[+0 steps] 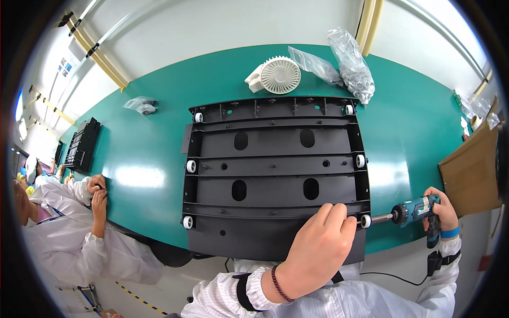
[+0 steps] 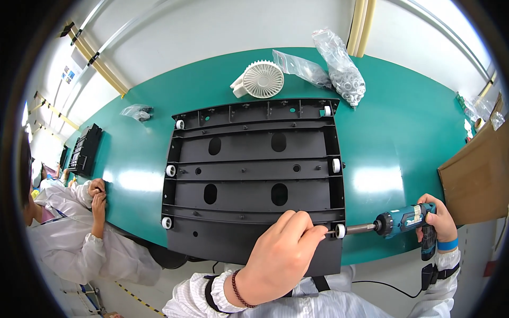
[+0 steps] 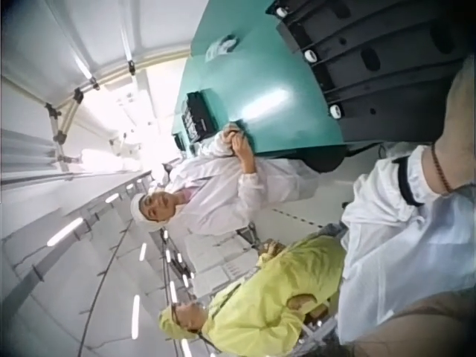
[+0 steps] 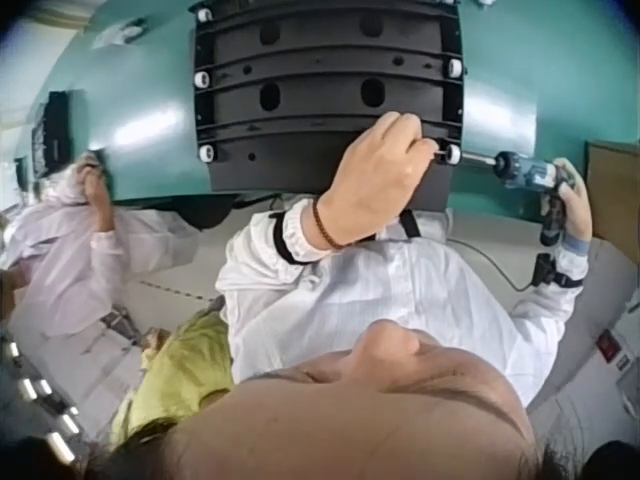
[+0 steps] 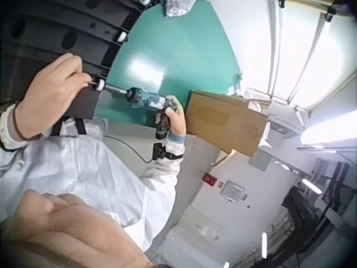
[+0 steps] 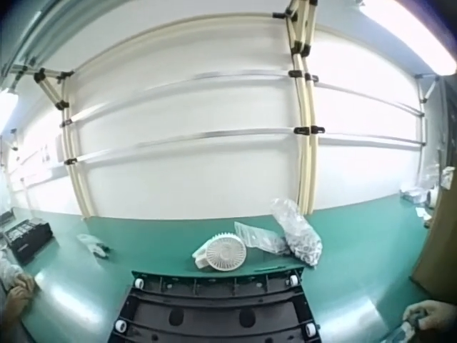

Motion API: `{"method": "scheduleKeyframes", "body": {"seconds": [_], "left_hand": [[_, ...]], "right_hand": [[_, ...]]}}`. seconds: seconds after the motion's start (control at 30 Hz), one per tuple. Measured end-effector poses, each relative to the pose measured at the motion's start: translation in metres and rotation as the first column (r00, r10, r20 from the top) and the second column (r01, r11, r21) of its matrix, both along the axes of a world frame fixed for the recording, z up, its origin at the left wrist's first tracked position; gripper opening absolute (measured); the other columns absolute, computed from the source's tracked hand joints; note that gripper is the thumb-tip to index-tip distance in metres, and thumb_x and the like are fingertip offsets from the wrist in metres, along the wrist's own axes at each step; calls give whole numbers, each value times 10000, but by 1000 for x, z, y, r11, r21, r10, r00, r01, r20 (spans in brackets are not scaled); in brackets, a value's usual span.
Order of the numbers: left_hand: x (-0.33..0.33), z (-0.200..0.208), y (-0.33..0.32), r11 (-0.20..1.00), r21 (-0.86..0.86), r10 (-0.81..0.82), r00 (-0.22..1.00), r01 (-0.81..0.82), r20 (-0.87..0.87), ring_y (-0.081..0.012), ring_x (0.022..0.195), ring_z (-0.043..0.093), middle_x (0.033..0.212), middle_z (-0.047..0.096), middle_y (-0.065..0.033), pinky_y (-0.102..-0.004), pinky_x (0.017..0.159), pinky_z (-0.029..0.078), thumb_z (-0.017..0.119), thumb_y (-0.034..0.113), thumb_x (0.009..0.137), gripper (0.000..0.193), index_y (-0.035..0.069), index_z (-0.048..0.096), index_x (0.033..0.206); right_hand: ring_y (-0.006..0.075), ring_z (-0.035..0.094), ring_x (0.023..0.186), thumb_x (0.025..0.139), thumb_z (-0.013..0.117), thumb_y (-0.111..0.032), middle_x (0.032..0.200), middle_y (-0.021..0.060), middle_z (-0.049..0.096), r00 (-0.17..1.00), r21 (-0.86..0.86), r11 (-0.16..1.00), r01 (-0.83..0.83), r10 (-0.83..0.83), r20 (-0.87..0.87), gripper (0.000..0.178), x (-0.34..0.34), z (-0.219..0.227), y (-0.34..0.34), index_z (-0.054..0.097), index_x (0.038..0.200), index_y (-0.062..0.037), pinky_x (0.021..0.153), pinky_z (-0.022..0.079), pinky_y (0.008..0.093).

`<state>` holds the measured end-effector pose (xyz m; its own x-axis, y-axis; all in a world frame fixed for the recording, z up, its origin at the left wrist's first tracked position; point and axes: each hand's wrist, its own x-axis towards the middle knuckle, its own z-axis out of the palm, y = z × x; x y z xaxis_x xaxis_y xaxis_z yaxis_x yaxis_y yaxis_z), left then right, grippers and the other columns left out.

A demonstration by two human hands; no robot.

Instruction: The worker is assembling parts onto a black plastic chassis using an electric screwdriver.

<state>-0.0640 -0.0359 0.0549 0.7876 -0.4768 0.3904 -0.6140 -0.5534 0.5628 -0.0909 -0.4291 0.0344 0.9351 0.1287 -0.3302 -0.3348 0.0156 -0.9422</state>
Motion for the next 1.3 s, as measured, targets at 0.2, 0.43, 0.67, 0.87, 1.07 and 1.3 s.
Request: {"method": "scheduleKeyframes", "body": {"seconds": [0.2,0.43,0.67,0.87,1.07,1.3], "left_hand": [[2,-1,0,999,-25,-21,1000,21,14,-188,719,511,776,456,-65,-288,577,468,686,-29,749,188,-47,670,935],[4,9,23,995,98,9,1000,-9,4,-159,745,527,809,499,-49,-267,609,463,634,-16,819,132,-31,665,947],[11,17,32,998,-55,35,988,-26,150,-222,766,515,806,502,-70,-292,667,475,643,68,700,142,32,620,835],[12,13,35,998,-64,5,994,2,105,-230,772,529,827,523,-75,-294,665,483,661,71,726,126,27,619,836],[7,18,41,910,-411,-173,851,-54,-496,-282,779,590,883,575,-129,-344,684,508,716,52,783,211,-23,654,970],[13,18,56,598,-659,-719,59,-456,-692,-257,1072,663,1153,575,-87,-366,944,546,479,11,1015,449,-6,409,1458]], "right_hand": [[209,624,450,765,821,-433,661,114,624,1000,-2,1000,2,-2,-2,670,3,-6,-5,431,1109,-12,385,514,294],[179,619,440,769,823,-435,665,99,633,999,23,999,41,-40,-17,687,1,-9,-2,426,1124,-2,370,512,277],[193,629,449,731,851,-444,679,119,648,996,-12,997,77,-78,-40,712,1,-1,1,436,1098,3,380,517,284],[177,612,431,779,820,-438,658,97,627,997,-9,997,74,-74,-7,696,0,-4,7,425,1130,14,361,498,267],[176,631,462,707,863,-449,690,101,646,996,-17,997,73,-74,-53,712,3,6,12,453,1068,7,390,517,270],[180,638,481,713,867,-389,722,107,651,999,18,999,28,-27,-38,663,2,3,-3,459,1062,0,408,525,281]]}}
